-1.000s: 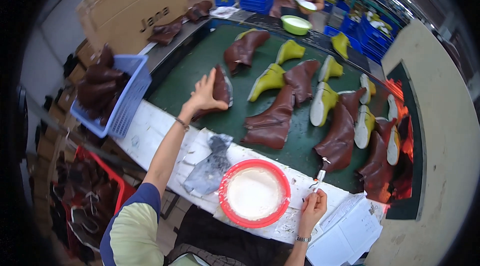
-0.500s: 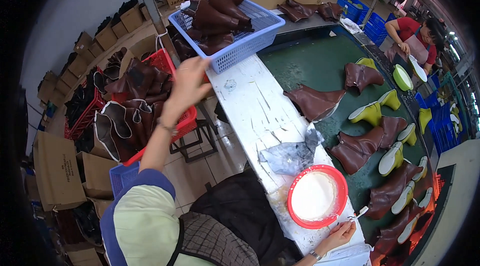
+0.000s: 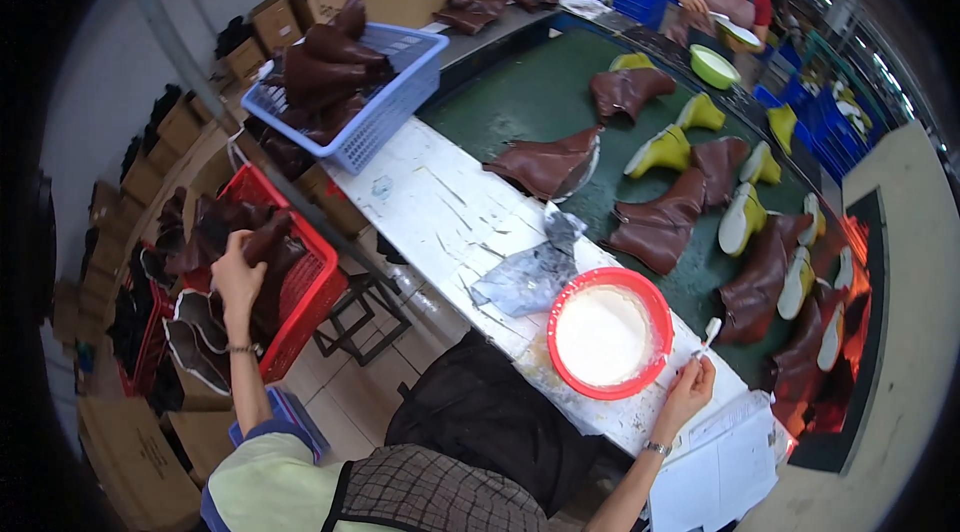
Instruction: Apply adhesive to the edges of boot uppers and organize them for processing.
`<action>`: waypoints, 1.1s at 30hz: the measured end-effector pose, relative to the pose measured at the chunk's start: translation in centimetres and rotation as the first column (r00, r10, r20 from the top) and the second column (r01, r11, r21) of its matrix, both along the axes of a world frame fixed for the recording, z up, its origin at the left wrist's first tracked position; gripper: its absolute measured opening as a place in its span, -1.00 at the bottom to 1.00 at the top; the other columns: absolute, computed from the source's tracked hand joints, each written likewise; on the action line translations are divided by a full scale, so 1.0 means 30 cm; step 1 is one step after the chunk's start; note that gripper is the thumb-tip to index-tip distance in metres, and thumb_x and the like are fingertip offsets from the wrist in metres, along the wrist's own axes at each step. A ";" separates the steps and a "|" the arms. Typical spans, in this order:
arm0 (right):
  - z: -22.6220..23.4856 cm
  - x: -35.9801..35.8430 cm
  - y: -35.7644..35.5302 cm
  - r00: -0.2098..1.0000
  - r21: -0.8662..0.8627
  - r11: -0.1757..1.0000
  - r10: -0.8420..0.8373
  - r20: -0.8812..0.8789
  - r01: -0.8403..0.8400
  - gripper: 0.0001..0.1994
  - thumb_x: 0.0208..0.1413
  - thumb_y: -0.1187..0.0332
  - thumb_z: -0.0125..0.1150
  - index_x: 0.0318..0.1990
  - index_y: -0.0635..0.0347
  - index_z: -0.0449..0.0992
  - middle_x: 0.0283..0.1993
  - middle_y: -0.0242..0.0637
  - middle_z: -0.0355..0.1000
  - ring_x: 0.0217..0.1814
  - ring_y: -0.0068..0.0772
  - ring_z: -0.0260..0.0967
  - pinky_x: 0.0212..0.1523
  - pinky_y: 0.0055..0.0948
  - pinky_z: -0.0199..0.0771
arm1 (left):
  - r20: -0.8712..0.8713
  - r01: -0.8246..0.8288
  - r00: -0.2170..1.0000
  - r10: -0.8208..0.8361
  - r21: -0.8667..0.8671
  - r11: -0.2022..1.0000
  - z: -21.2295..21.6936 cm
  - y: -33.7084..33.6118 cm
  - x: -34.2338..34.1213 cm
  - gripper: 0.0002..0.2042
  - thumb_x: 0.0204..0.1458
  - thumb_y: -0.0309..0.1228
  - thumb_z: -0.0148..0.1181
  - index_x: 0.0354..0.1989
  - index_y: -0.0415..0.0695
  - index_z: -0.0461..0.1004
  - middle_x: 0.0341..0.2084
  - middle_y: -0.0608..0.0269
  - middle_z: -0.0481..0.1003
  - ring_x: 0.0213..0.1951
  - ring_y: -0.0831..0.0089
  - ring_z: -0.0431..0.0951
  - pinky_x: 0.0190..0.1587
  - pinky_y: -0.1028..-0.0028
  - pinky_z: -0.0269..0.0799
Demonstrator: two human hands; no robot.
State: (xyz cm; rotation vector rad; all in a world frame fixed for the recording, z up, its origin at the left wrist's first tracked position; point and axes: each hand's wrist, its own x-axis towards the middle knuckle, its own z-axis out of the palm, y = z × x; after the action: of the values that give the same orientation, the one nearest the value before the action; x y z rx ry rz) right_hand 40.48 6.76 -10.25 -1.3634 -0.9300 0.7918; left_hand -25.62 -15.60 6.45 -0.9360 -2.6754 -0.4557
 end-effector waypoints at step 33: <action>0.045 -0.030 -0.104 0.968 -0.022 1.000 0.001 -0.252 -0.006 -0.73 0.46 0.18 -0.03 -0.11 0.19 0.46 -0.52 -0.55 0.24 -0.69 -0.82 -0.01 -0.72 -0.72 -0.06 | -0.078 0.623 0.749 -0.658 -0.259 0.739 -0.262 1.147 0.645 -0.28 -0.23 -0.06 0.53 0.20 0.05 0.45 0.04 -0.06 0.34 0.11 -0.01 0.36 0.07 -0.01 0.23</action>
State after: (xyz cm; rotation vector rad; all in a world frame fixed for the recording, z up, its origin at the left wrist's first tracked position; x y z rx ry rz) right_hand 39.60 3.65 -8.88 -1.2458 -0.7255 0.9564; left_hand -6.28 18.82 -1.42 -1.8965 -2.2079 -0.1925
